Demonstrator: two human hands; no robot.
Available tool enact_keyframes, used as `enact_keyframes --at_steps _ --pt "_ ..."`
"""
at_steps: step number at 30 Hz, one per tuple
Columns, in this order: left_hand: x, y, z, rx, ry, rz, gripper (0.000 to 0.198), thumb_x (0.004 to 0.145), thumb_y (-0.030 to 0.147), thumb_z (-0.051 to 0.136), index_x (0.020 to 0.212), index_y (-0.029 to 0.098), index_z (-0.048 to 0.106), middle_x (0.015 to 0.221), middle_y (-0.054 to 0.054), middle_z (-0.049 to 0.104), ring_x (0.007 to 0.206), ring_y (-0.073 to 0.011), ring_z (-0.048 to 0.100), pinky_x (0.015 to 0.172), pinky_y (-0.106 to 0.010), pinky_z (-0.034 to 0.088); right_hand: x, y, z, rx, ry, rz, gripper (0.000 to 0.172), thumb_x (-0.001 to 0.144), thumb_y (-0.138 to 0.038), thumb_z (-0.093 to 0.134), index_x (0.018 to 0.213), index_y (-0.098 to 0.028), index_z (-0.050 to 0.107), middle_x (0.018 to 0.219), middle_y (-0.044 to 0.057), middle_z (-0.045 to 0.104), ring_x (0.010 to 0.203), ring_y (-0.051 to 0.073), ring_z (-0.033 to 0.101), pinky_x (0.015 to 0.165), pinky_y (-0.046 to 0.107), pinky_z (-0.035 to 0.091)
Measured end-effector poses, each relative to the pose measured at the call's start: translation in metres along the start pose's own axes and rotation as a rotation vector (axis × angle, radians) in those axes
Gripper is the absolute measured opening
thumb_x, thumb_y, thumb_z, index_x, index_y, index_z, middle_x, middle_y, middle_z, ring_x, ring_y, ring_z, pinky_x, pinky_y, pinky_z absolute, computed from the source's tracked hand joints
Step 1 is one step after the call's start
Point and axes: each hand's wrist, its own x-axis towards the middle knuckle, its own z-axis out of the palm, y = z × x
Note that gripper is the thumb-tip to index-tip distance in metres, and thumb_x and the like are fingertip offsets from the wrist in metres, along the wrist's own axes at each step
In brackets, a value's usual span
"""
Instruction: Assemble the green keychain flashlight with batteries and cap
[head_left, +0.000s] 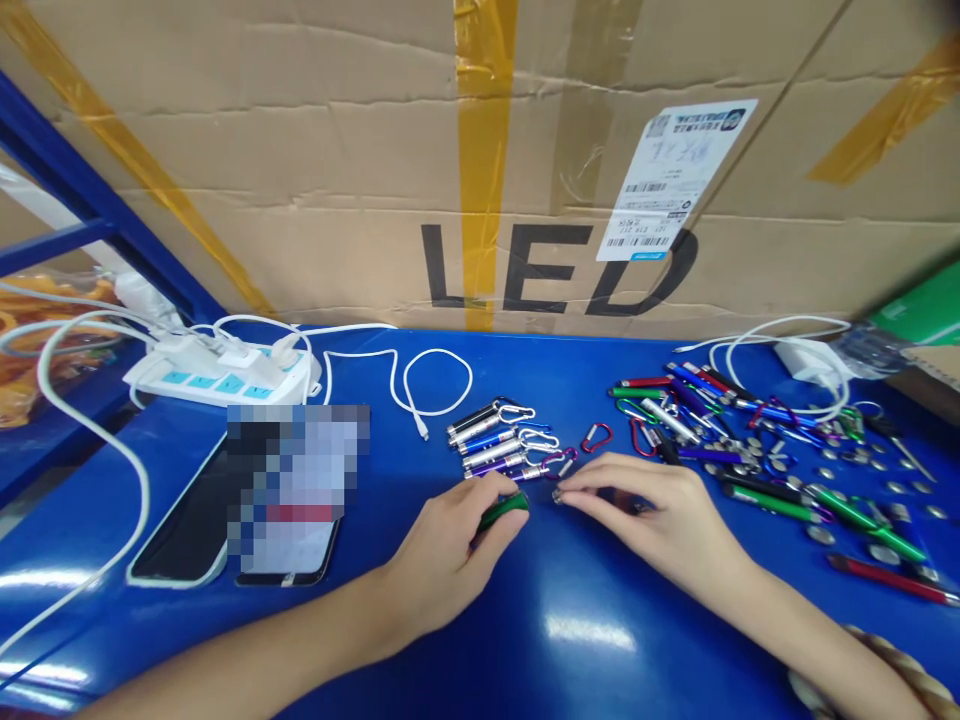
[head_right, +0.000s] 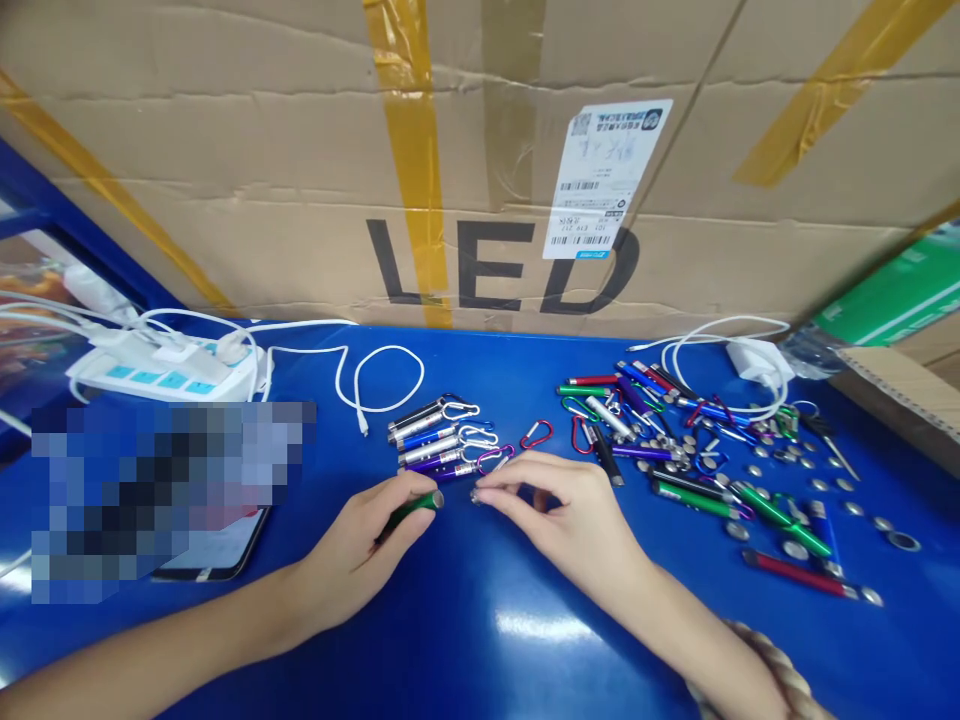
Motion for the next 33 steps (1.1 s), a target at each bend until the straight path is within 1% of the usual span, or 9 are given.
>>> enact_keyframes --at_steps 3,7,10,13,18,23,26,29,33 --pt "-0.003 0.0 0.004 0.015 -0.001 0.098 0.02 0.091 0.029 0.036 0.094 0.02 0.054 0.083 0.002 0.06 0.073 -0.0081 0.055 0.067 -0.017 0.041 0.002 -0.015 -0.002 0.153 0.063 0.131 0.006 0.075 -0.018 0.064 0.072 -0.018 0.068 0.072 0.001 0.067 0.062 0.011 0.062 0.049 0.016 0.049" --pt "-0.007 0.001 0.009 0.019 0.004 0.174 0.018 0.091 0.026 0.037 0.096 0.02 0.054 0.083 0.003 0.06 0.073 -0.0066 0.055 0.067 -0.015 0.041 0.001 -0.024 0.0 0.282 0.039 0.117 0.007 0.074 -0.015 0.064 0.07 -0.017 0.069 0.071 0.001 0.066 0.063 0.009 0.061 0.051 0.016 0.048" --pt "-0.008 0.001 0.011 0.035 0.016 0.204 0.017 0.091 0.023 0.038 0.095 0.02 0.054 0.081 0.002 0.06 0.071 -0.0062 0.054 0.065 -0.014 0.04 -0.001 -0.023 0.001 0.292 -0.006 0.109 0.006 0.073 -0.014 0.066 0.069 -0.017 0.069 0.07 0.001 0.065 0.063 0.008 0.06 0.053 0.016 0.047" --pt "-0.007 -0.001 0.011 0.065 0.029 0.235 0.017 0.091 0.023 0.039 0.095 0.019 0.055 0.078 0.002 0.058 0.068 -0.006 0.053 0.063 -0.015 0.039 -0.002 -0.02 0.001 0.294 -0.054 0.146 0.004 0.072 -0.017 0.068 0.069 -0.017 0.07 0.068 0.001 0.065 0.063 0.008 0.058 0.052 0.016 0.044" --pt "-0.005 -0.002 0.012 0.113 0.047 0.372 0.023 0.091 0.026 0.037 0.096 0.016 0.057 0.068 0.002 0.055 0.062 -0.0061 0.05 0.058 -0.015 0.039 -0.002 -0.013 0.003 0.344 -0.141 0.306 0.009 0.065 -0.024 0.073 0.064 -0.016 0.069 0.063 0.0 0.063 0.056 0.008 0.055 0.046 0.017 0.039" --pt "-0.008 0.0 0.015 0.143 0.049 0.381 0.03 0.092 0.029 0.034 0.091 0.015 0.06 0.064 0.001 0.055 0.058 -0.0066 0.049 0.055 -0.016 0.039 -0.005 -0.011 0.007 0.401 -0.177 0.389 0.011 0.063 -0.023 0.073 0.06 -0.015 0.068 0.06 0.0 0.062 0.054 0.008 0.054 0.049 0.017 0.043" --pt "-0.011 -0.001 0.017 0.165 0.075 0.375 0.028 0.092 0.028 0.036 0.09 0.016 0.06 0.064 0.001 0.055 0.057 -0.0067 0.05 0.054 -0.016 0.039 -0.005 -0.012 0.009 0.419 -0.184 0.424 0.009 0.063 -0.021 0.073 0.059 -0.015 0.068 0.058 0.0 0.06 0.048 0.006 0.051 0.041 0.014 0.04" --pt "-0.013 -0.004 0.019 0.178 0.124 0.394 0.024 0.091 0.026 0.038 0.092 0.016 0.06 0.066 0.0 0.058 0.058 -0.0066 0.051 0.055 -0.016 0.04 -0.006 -0.014 0.011 0.471 -0.204 0.488 0.013 0.064 -0.025 0.071 0.059 -0.014 0.067 0.058 0.001 0.057 0.044 0.005 0.047 0.033 0.012 0.037" --pt "-0.012 -0.007 0.018 0.187 0.189 0.493 0.017 0.089 0.019 0.045 0.099 0.015 0.058 0.075 -0.001 0.064 0.063 -0.007 0.057 0.057 -0.016 0.044 -0.007 -0.017 0.014 0.563 -0.226 0.616 0.015 0.062 -0.024 0.072 0.057 -0.012 0.065 0.057 0.0 0.053 0.04 0.004 0.043 0.03 0.011 0.036"
